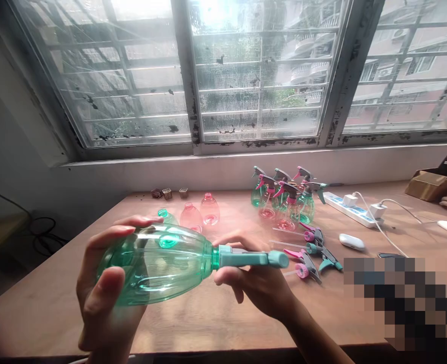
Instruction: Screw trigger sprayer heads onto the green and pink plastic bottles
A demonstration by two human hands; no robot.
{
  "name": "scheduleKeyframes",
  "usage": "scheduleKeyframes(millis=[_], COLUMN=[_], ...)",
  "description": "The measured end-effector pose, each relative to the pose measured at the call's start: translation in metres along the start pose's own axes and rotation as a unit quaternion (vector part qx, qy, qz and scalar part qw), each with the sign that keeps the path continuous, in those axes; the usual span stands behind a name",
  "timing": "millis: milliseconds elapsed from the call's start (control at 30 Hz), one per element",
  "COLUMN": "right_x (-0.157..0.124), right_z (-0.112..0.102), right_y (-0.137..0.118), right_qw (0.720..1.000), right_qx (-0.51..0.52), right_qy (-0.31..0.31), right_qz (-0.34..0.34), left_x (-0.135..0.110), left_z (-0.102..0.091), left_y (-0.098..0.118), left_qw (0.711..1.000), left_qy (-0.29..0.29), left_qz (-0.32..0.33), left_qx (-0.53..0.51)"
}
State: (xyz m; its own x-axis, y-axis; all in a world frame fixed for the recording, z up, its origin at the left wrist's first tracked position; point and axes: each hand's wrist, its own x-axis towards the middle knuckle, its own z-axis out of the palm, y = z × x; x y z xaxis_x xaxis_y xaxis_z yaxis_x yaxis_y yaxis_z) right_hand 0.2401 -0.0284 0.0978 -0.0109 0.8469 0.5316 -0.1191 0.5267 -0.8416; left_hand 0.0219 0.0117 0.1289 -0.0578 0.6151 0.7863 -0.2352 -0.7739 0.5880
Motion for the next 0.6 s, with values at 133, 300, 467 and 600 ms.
scheduleKeyframes(millis=[133, 300, 467, 600], right_x=[0.002, -0.001, -0.002, 0.005], right_z=[0.012, 0.023, 0.031, 0.029], right_y=[0.003, -0.002, -0.002, 0.01], right_qw=[0.997, 0.997, 0.996, 0.995], right_qx=[0.013, 0.044, 0.064, 0.083], right_qy=[0.004, 0.028, 0.026, 0.035], right_qz=[0.078, 0.05, 0.054, 0.041], left_x=[0.0, -0.008, -0.005, 0.007], left_z=[0.006, 0.017, 0.006, -0.003], left_y=[0.004, 0.013, 0.017, 0.005], left_qw=[0.998, 0.987, 0.972, 0.975], left_qy=[0.033, 0.063, 0.022, -0.019], left_qz=[0.046, 0.114, 0.185, 0.177], left_qx=[0.041, 0.093, 0.143, 0.131])
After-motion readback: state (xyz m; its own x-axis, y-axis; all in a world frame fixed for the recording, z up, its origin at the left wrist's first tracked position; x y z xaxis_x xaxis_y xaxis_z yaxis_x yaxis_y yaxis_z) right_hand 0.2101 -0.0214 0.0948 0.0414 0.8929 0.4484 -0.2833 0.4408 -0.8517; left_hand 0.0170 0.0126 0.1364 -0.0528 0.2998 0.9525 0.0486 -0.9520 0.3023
